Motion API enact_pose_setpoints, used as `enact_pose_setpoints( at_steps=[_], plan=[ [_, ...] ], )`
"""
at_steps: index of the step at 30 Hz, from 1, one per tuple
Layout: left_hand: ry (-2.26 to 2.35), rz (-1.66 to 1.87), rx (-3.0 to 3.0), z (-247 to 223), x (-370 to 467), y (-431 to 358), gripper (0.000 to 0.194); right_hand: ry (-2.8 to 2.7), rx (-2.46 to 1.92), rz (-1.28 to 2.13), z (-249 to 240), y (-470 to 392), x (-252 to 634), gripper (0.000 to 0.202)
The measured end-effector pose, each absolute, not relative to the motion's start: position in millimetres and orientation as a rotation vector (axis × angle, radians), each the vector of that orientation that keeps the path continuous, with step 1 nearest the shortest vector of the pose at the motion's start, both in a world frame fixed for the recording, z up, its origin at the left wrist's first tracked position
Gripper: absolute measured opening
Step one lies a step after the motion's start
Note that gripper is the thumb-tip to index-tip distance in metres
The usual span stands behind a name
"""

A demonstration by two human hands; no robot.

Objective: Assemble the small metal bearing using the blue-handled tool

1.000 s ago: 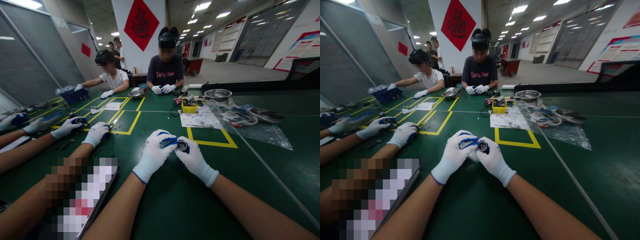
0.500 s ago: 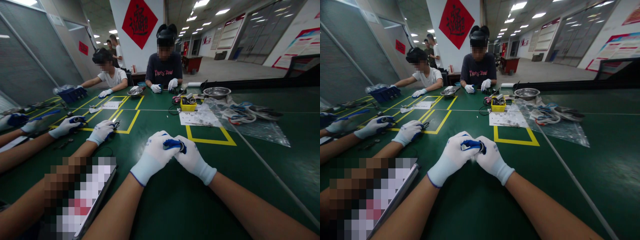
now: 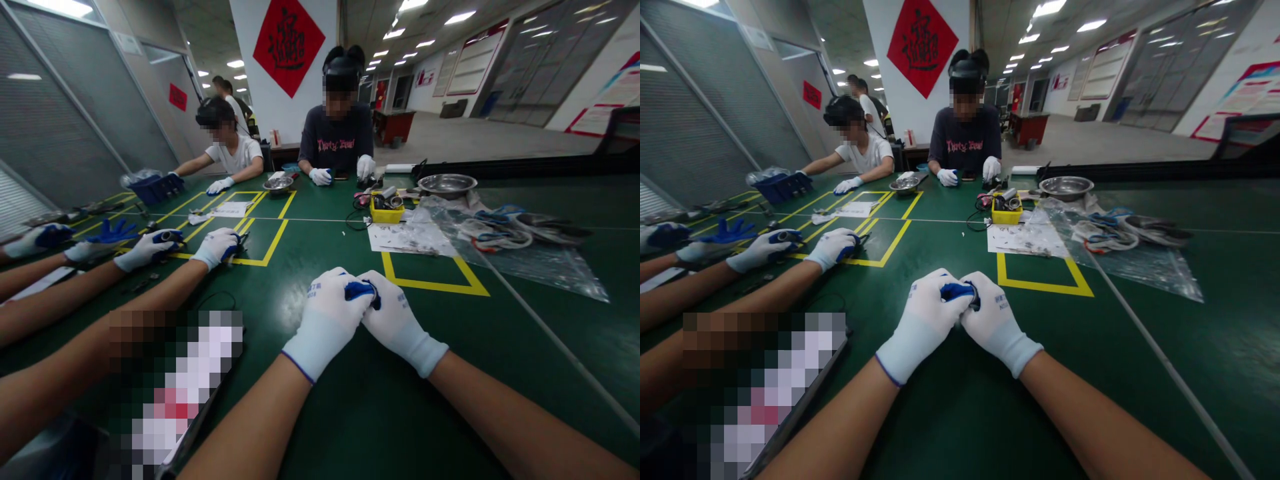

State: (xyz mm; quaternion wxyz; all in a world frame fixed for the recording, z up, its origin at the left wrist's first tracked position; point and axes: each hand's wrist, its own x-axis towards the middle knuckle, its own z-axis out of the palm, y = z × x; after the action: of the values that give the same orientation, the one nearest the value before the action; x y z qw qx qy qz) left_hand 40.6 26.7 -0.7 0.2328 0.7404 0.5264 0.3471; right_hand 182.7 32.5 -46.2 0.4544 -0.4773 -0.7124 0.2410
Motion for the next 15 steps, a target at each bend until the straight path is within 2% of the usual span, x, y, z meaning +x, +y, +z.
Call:
enact_pose_setpoints(
  at_steps=[4, 15],
  plan=[
    [1.344, 0.877, 2.094, 0.4, 38.9, 28.4, 0.017, -1.761, -1.206, 0.589, -47.2, 32.2, 181.9, 0.009],
    [1.568, 0.804, 2.018, 0.6, 43.4, 31.4, 0.015, -1.795, -1.277, 0.593, -46.6, 32.1, 180.2, 0.011]
  ],
)
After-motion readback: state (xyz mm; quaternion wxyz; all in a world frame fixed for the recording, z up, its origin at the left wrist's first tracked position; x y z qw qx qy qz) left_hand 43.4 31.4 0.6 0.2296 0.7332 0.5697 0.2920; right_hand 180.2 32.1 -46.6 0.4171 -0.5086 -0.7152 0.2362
